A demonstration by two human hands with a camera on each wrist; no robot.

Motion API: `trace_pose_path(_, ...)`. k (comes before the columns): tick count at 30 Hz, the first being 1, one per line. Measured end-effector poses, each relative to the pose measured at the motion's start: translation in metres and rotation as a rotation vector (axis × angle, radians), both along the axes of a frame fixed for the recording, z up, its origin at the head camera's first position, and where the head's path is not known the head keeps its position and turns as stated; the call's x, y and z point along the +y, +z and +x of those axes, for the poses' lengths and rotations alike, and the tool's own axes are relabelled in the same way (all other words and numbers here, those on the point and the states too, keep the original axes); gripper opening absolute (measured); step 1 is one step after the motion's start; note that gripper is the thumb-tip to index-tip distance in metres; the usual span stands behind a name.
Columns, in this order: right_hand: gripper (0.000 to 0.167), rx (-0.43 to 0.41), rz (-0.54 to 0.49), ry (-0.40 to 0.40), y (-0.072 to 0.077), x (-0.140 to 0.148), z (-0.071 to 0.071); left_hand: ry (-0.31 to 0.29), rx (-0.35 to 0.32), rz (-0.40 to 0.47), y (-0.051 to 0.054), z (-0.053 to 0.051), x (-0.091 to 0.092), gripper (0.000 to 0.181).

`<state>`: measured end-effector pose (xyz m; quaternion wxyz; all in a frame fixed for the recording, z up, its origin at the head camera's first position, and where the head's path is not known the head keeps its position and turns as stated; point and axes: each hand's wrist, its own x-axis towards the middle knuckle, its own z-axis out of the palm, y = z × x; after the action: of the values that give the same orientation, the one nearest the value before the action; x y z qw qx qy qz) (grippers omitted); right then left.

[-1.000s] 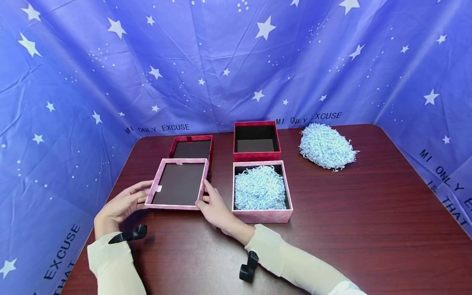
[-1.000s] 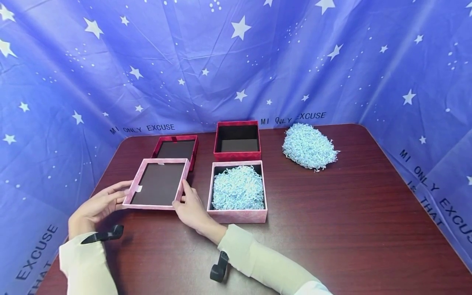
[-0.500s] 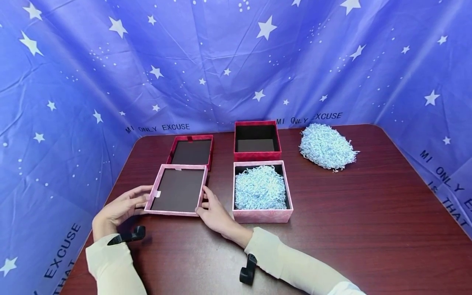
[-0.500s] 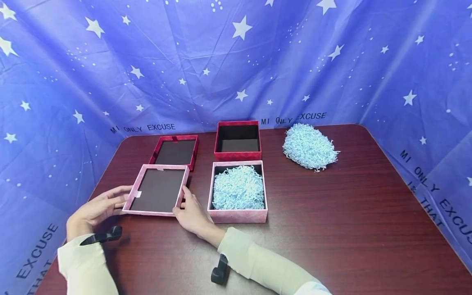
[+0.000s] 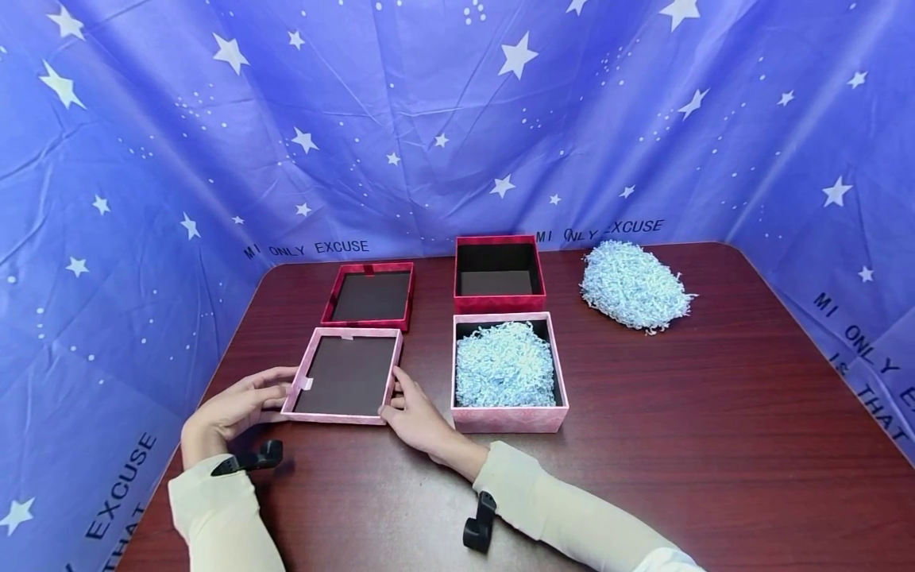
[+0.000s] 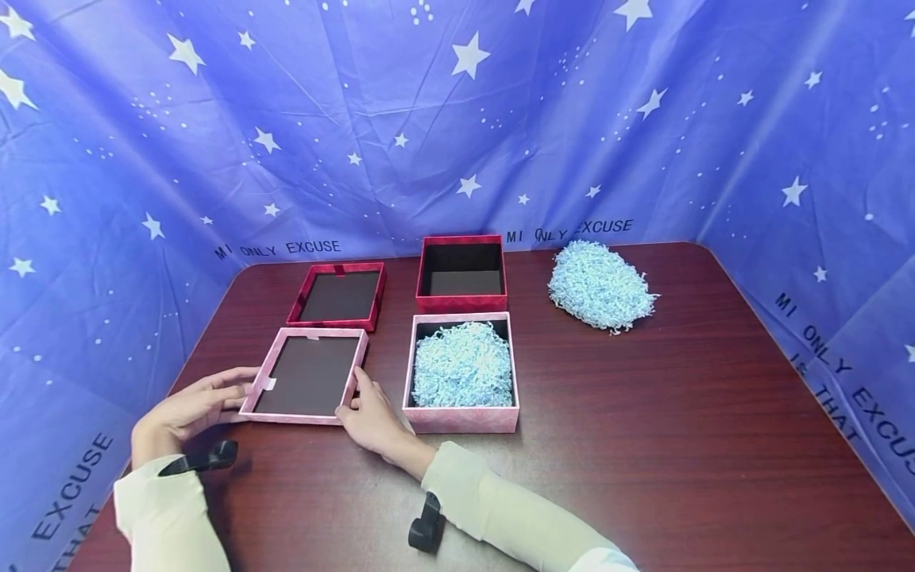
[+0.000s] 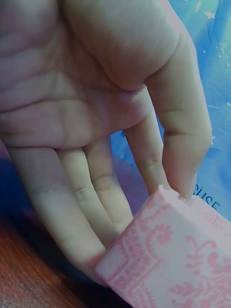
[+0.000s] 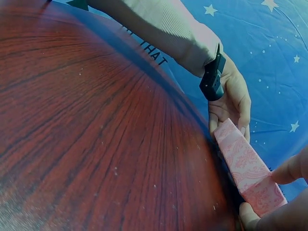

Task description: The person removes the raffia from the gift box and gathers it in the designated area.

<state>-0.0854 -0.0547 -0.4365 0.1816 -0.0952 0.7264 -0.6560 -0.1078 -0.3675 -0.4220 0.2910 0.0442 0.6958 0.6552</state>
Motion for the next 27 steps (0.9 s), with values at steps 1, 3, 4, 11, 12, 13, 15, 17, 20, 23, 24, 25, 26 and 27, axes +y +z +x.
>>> trace_pose_path(1,0.072,0.001,0.009,0.003,0.0,0.0,0.0,0.013,-0.006,-0.016,0.001,0.0,0.001,0.035)
trace_pose_path(3,0.071,0.006,0.033,0.01,0.0,0.001,-0.001,0.033,-0.014,-0.054,0.003,0.0,0.002,0.035)
trace_pose_path(4,0.071,0.008,0.048,0.014,0.0,0.001,-0.001,0.042,-0.016,-0.075,0.004,0.0,0.002,0.035)
trace_pose_path(11,0.072,0.0,0.122,0.021,0.001,0.0,-0.003,0.02,0.002,-0.158,0.01,0.0,0.006,0.046)
trace_pose_path(12,0.073,-0.002,0.129,0.019,0.002,0.0,-0.003,0.012,0.006,-0.167,0.011,0.0,0.006,0.048)
trace_pose_path(13,0.073,-0.003,0.137,0.017,0.002,0.0,-0.003,0.004,0.01,-0.175,0.011,0.0,0.007,0.049)
trace_pose_path(15,0.074,-0.004,0.15,0.013,0.004,-0.001,-0.002,-0.002,0.013,-0.19,0.013,0.0,0.008,0.05)
trace_pose_path(17,0.074,-0.004,0.161,0.013,0.005,-0.001,-0.001,0.002,0.012,-0.202,0.014,0.0,0.009,0.05)
trace_pose_path(20,0.074,-0.002,0.175,0.017,0.005,0.0,-0.001,0.001,0.014,-0.205,0.015,0.001,0.01,0.05)
trace_pose_path(23,0.075,-0.005,0.183,0.02,0.005,0.0,-0.001,0.003,0.013,-0.22,0.015,0.0,0.009,0.051)
trace_pose_path(24,0.075,-0.006,0.185,0.021,0.005,0.0,-0.001,-0.003,0.018,-0.226,0.014,0.0,0.009,0.052)
trace_pose_path(25,0.075,-0.005,0.185,0.023,0.005,0.0,-0.001,-0.004,0.02,-0.23,0.014,-0.001,0.008,0.053)
trace_pose_path(26,0.075,-0.008,0.185,0.024,0.006,0.0,-0.001,-0.011,0.026,-0.235,0.012,-0.002,0.007,0.054)
trace_pose_path(27,0.075,-0.008,0.185,0.025,0.006,0.0,-0.001,-0.015,0.034,-0.24,0.012,-0.002,0.006,0.055)
